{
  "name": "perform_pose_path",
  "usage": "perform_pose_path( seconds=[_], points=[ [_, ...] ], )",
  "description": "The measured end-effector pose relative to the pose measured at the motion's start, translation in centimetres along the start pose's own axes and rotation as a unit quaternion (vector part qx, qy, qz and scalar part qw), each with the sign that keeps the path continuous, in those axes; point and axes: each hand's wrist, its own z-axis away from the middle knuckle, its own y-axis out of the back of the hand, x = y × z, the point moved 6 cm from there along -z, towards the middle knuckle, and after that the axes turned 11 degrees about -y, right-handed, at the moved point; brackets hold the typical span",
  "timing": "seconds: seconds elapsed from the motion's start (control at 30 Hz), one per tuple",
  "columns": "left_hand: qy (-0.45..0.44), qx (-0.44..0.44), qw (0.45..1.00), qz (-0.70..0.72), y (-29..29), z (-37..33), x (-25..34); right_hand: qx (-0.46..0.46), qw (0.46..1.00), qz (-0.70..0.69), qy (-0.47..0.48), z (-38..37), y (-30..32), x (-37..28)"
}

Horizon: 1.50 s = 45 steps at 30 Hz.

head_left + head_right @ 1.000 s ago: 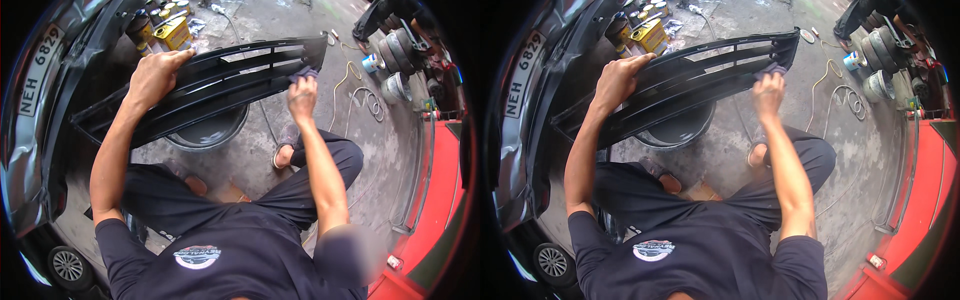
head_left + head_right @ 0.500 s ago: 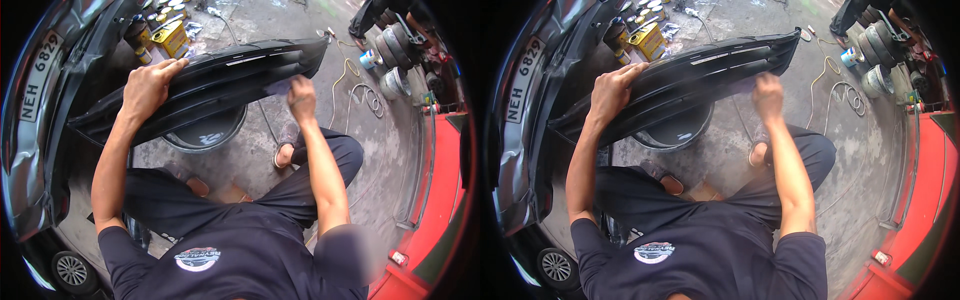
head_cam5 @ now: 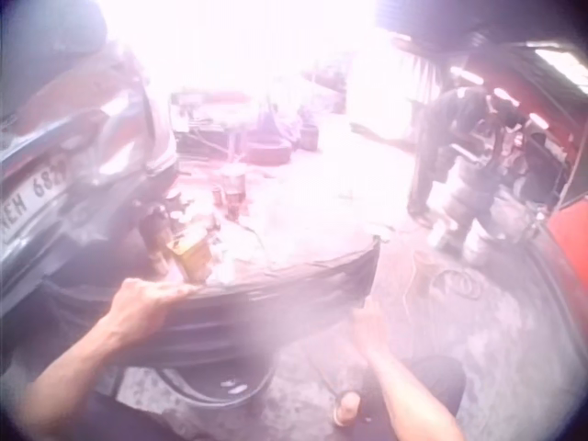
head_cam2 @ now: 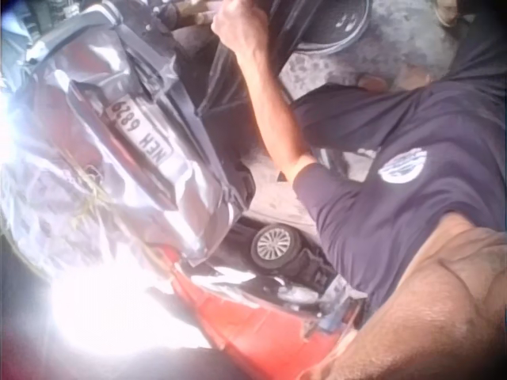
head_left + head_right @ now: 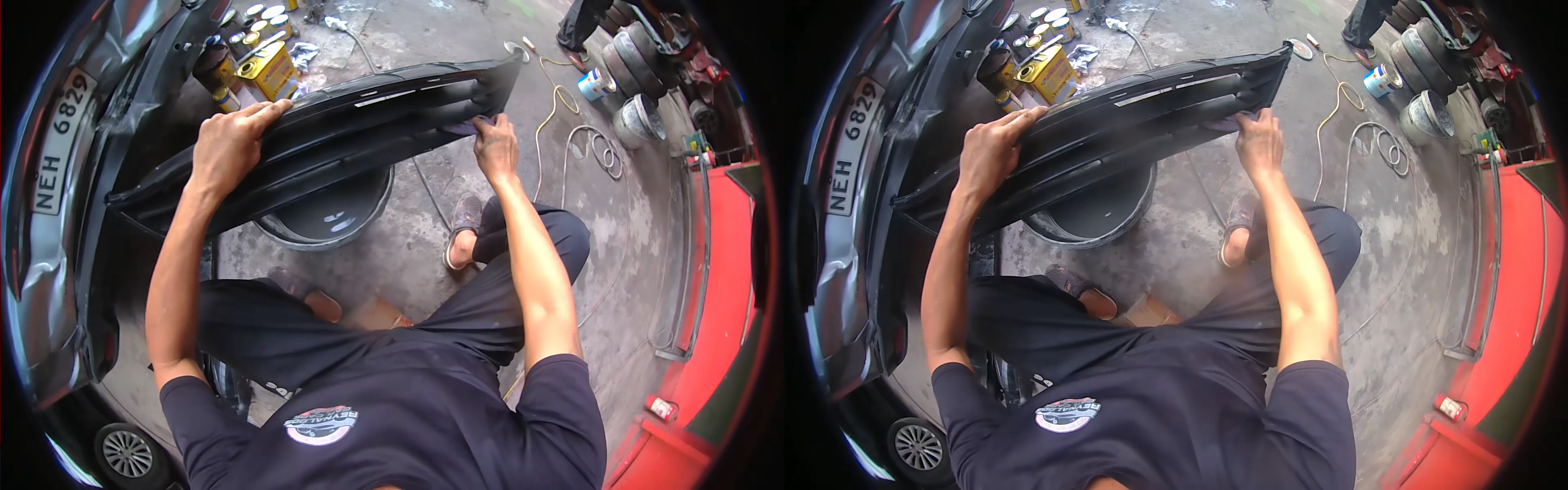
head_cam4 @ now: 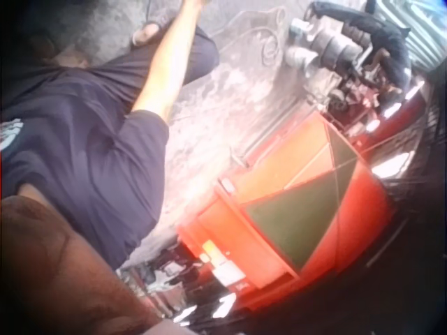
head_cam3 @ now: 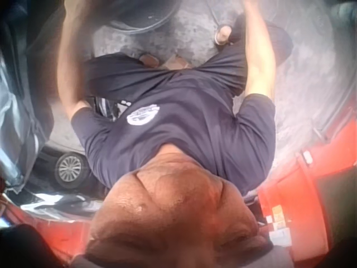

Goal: The person sits on the floor and wipes a black car grille with a cloth. They repeatedly dip the cloth into a bucket of water, wring it out, and wipe the grille's surface and edges. The person also wipes their hands with the cloth during the process.

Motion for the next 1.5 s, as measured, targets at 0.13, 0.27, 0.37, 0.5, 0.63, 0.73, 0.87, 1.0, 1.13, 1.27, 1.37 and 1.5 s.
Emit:
perform_pose_path(
  seconds=[0.13, 0.27, 0.37, 0.5, 0.63, 0.73, 0.87, 1.0, 1.13, 1.27, 1.37, 1.5],
  points=[
    [0.003, 0.011, 1.0, 0.002, -0.4, -0.8, 0.2, 0.015, 0.986, -0.077, -0.145, -0.3, -0.4, -0.9],
    [0.004, 0.009, 1.0, -0.016, -0.1, -1.6, 0.6, 0.003, 0.974, -0.223, -0.044, 4.4, -0.8, -7.2],
    [0.028, 0.038, 0.999, 0.005, 0.5, -1.0, -1.2, 0.053, 0.927, -0.365, -0.076, 6.0, 1.9, -7.4],
    [0.06, 0.039, 0.997, 0.034, 1.4, -1.9, -1.6, 0.048, 0.584, -0.707, -0.395, 8.8, -1.3, -0.9],
    [0.093, 0.054, 0.993, 0.046, 3.4, -4.2, -1.6, -0.074, 0.419, -0.798, -0.426, 7.8, -2.9, -4.7],
    [0.091, 0.123, 0.983, 0.104, 6.1, -6.1, -1.7, -0.167, 0.377, -0.852, -0.322, 4.9, -3.4, -8.8],
    [0.09, 0.173, 0.953, 0.232, 8.4, -7.1, -3.0, -0.253, 0.317, -0.902, -0.146, -0.8, 5.0, -16.8],
    [0.056, 0.25, 0.898, 0.357, 12.8, -9.2, -2.7, -0.231, 0.45, -0.863, 0.024, -7.9, 10.3, -17.0],
    [0.002, 0.313, 0.862, 0.399, 16.4, -11.8, -4.0, -0.24, 0.501, -0.816, 0.157, -14.7, 18.2, -18.2],
    [-0.002, 0.378, 0.879, 0.292, 20.3, -13.6, -3.2, -0.175, 0.498, -0.827, 0.195, -18.0, 29.8, -23.2],
    [-0.038, 0.394, 0.857, 0.331, 18.5, -10.9, -9.8, -0.143, 0.498, -0.818, 0.249, -17.0, 36.1, -29.7],
    [-0.02, 0.432, 0.665, 0.609, 20.6, -8.6, -7.1, -0.1, 0.591, -0.747, 0.286, -15.3, 34.9, -33.3]
  ],
)
